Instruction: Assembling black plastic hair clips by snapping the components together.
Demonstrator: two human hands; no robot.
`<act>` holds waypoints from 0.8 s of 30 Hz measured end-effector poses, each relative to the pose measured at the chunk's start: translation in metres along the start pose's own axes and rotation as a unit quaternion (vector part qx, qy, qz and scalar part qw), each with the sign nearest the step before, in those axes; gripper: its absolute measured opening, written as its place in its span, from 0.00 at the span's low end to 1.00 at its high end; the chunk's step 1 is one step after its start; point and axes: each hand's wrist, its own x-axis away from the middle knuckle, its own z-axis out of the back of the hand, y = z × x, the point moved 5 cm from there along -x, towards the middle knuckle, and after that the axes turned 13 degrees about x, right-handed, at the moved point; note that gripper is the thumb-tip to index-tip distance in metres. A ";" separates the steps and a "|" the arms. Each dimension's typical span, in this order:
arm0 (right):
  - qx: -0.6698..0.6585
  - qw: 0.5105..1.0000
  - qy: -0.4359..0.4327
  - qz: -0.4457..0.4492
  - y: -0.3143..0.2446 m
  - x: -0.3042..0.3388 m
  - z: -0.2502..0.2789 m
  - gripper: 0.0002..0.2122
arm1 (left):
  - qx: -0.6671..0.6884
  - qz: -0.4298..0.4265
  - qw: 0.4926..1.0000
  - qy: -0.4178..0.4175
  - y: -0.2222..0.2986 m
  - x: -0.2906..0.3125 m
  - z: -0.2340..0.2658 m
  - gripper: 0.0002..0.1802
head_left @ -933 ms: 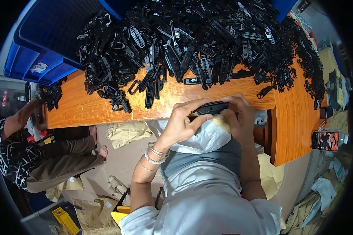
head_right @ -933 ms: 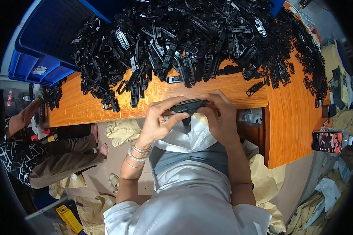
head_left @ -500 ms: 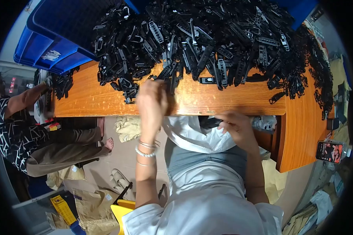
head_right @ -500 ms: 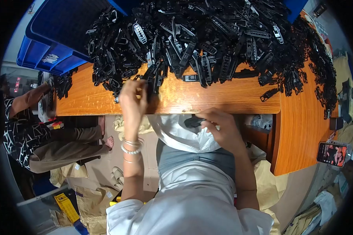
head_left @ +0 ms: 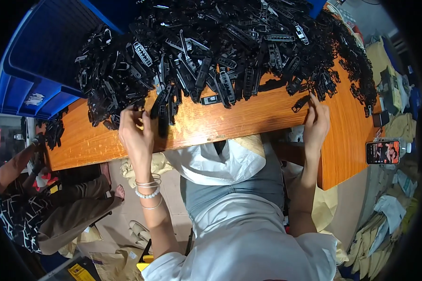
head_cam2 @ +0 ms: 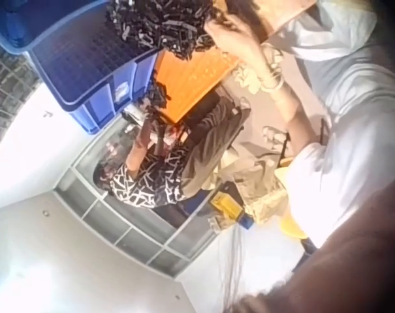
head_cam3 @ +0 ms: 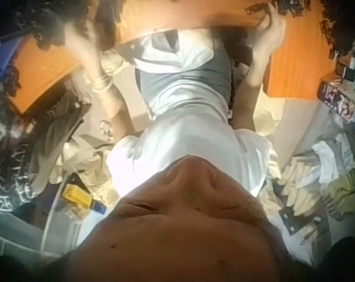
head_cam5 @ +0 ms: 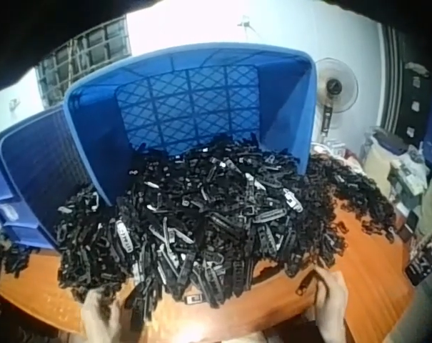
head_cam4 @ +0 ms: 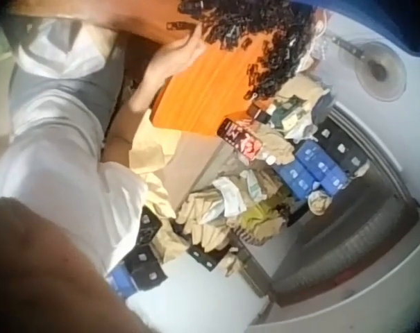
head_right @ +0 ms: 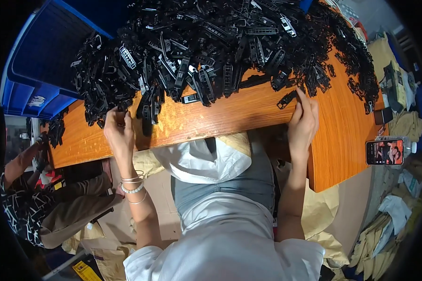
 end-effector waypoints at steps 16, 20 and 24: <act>-0.086 0.988 -0.127 0.021 -0.017 0.000 -0.023 0.10 | 0.522 0.295 0.786 -0.149 0.040 0.036 -0.054 0.20; -0.200 0.956 -0.213 0.008 -0.028 -0.002 -0.033 0.07 | 0.590 0.276 0.712 -0.262 0.065 0.045 -0.073 0.19; -0.350 0.874 -0.327 -0.081 -0.032 0.009 -0.049 0.06 | 0.610 0.255 0.652 -0.371 0.098 0.066 -0.104 0.19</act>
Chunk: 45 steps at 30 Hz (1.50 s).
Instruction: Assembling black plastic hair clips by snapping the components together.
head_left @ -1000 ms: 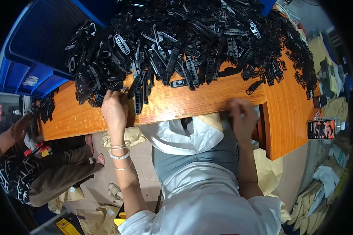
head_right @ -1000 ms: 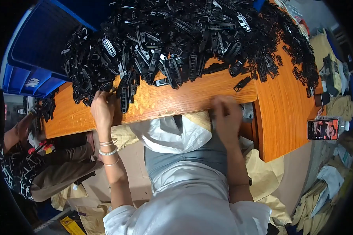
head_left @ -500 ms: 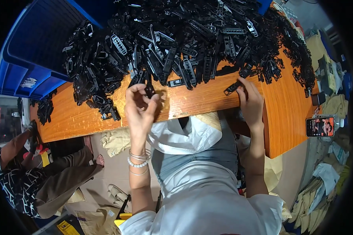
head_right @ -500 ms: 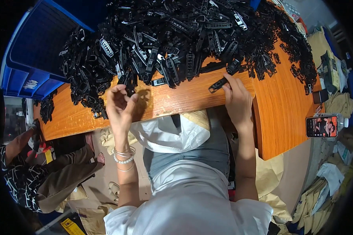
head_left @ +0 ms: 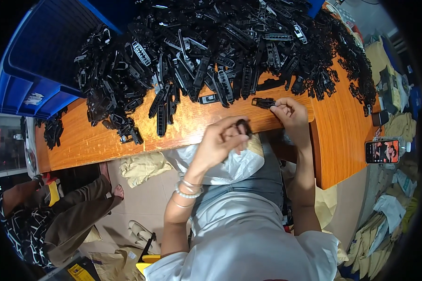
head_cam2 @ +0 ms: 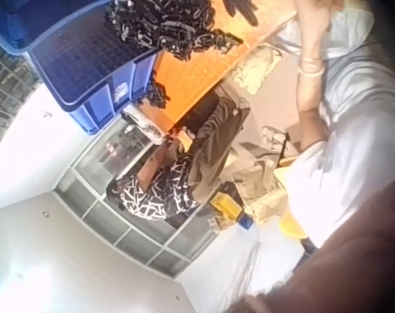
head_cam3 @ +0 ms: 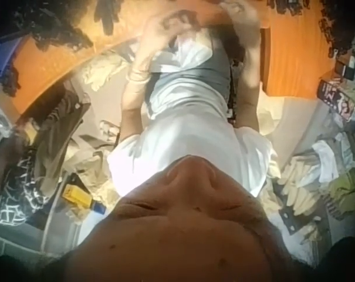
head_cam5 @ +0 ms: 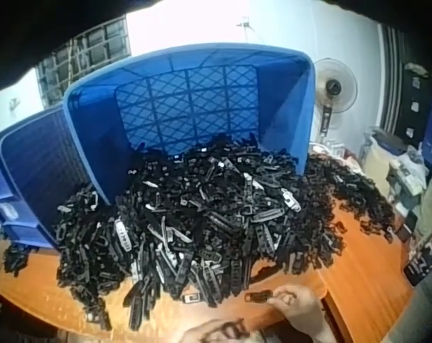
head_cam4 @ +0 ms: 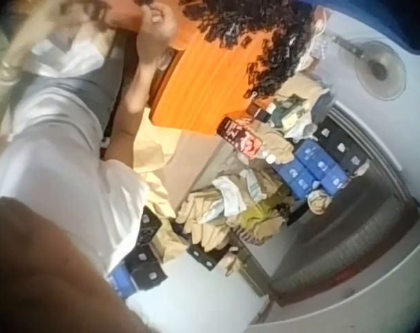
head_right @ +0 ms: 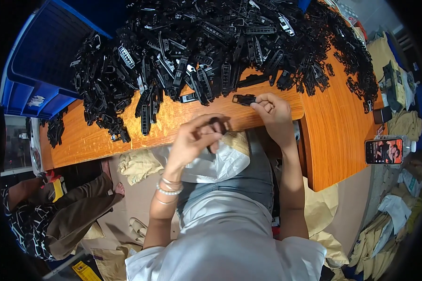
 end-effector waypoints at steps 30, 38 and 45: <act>0.097 0.938 0.128 0.308 -0.083 0.055 0.004 0.08 | 0.416 0.052 0.907 -0.036 -0.029 -0.004 -0.007 0.16; -0.045 0.967 0.007 0.250 -0.060 0.038 -0.013 0.07 | 0.478 0.069 0.870 -0.099 -0.024 0.003 -0.015 0.20; 0.110 0.950 0.245 0.157 -0.031 0.029 0.020 0.05 | 0.354 0.010 0.935 0.034 -0.026 0.005 0.005 0.17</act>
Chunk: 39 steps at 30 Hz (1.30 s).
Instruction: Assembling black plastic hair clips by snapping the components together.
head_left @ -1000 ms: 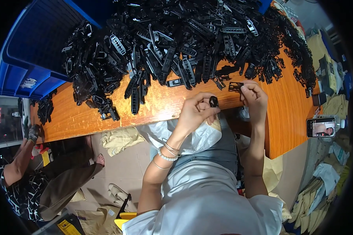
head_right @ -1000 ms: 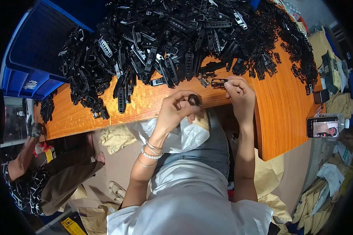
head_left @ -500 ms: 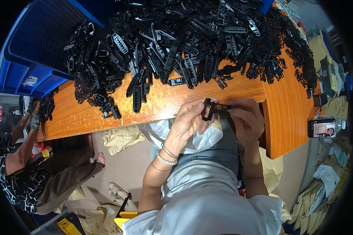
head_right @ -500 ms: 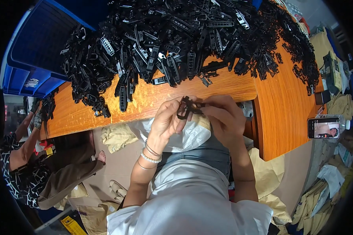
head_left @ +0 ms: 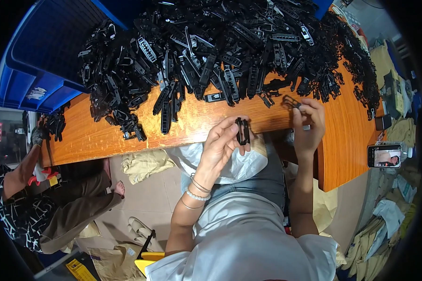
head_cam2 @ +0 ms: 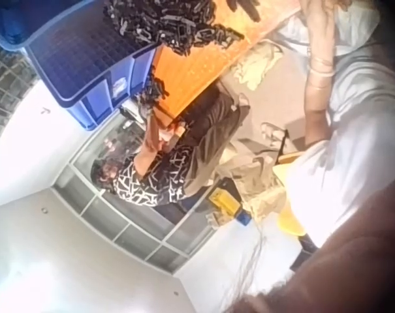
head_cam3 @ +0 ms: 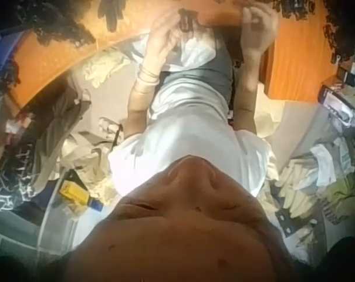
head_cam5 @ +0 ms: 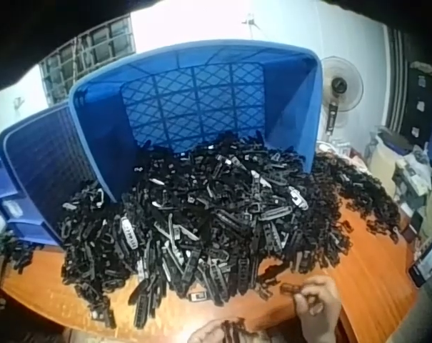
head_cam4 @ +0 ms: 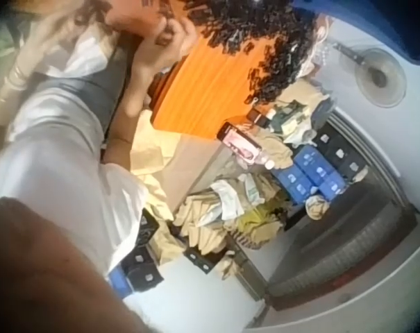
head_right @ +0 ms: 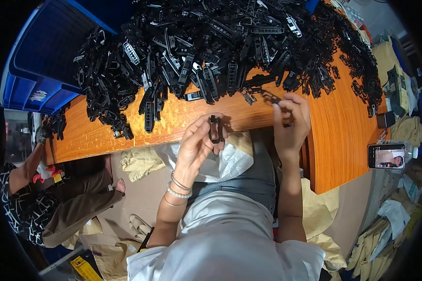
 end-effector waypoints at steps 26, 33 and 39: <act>-0.004 0.974 -0.145 0.173 -0.085 0.011 0.001 0.10 | -0.237 -0.130 0.962 -0.042 0.003 0.011 -0.018 0.19; -0.083 0.990 -0.085 0.080 -0.045 0.029 0.006 0.09 | -0.201 -0.065 0.977 -0.026 0.005 -0.010 -0.028 0.09; -0.203 0.971 -0.080 -0.094 -0.025 0.037 0.003 0.06 | -0.660 -0.380 0.648 0.033 0.048 -0.061 -0.058 0.07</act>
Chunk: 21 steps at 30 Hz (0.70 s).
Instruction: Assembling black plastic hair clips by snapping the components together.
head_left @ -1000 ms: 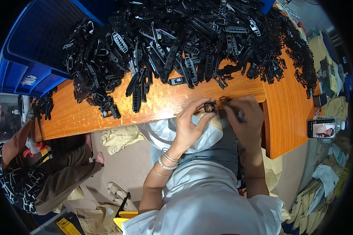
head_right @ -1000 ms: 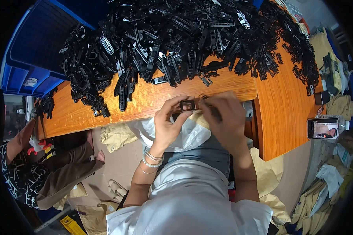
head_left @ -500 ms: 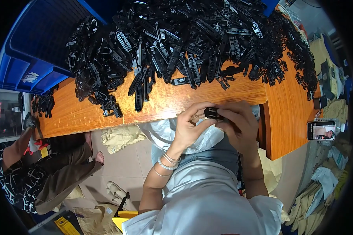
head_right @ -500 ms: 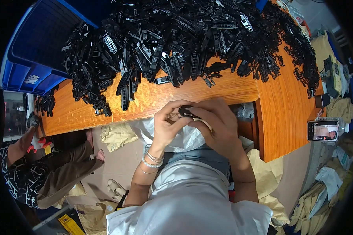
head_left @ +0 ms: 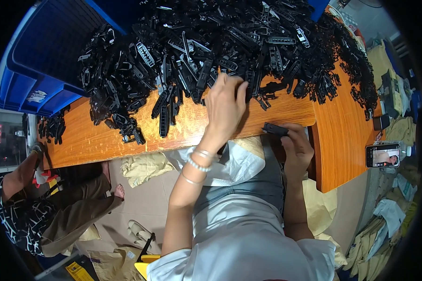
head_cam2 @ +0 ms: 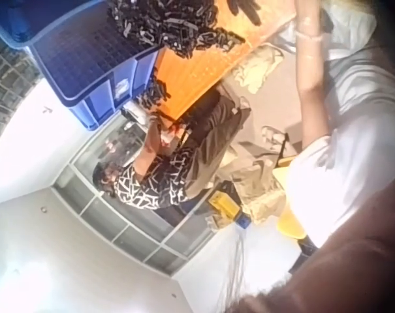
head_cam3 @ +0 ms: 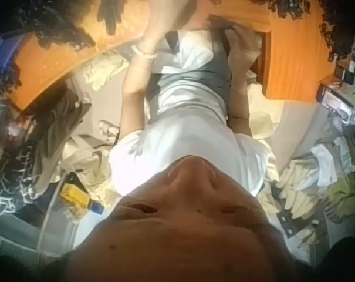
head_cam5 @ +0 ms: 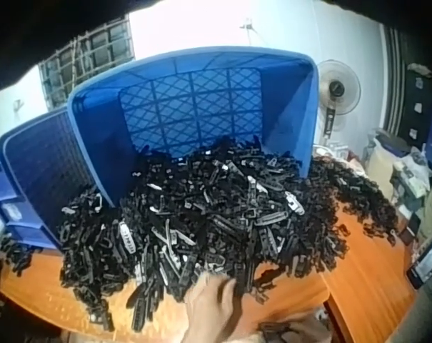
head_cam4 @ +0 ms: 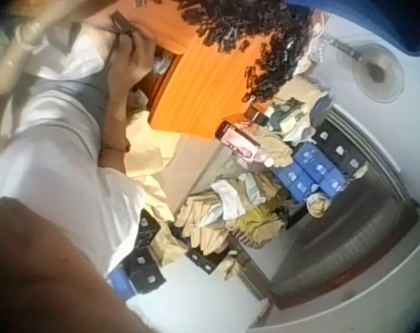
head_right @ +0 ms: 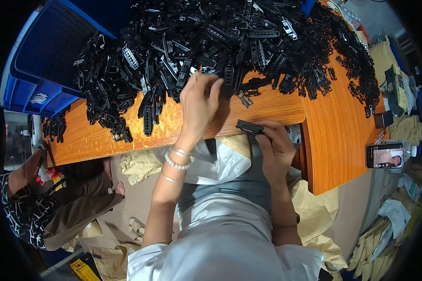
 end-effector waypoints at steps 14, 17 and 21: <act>-0.018 0.996 -0.019 -0.084 0.030 -0.016 -0.020 0.06 | 0.032 0.092 0.992 0.081 -0.015 0.013 0.025 0.05; -0.048 0.992 -0.036 -0.113 0.032 -0.021 -0.031 0.06 | 0.230 0.221 0.942 0.106 -0.023 0.031 0.028 0.06; -0.122 0.983 -0.046 -0.133 0.028 -0.020 -0.044 0.06 | 0.411 0.333 0.848 0.037 -0.018 0.044 0.025 0.11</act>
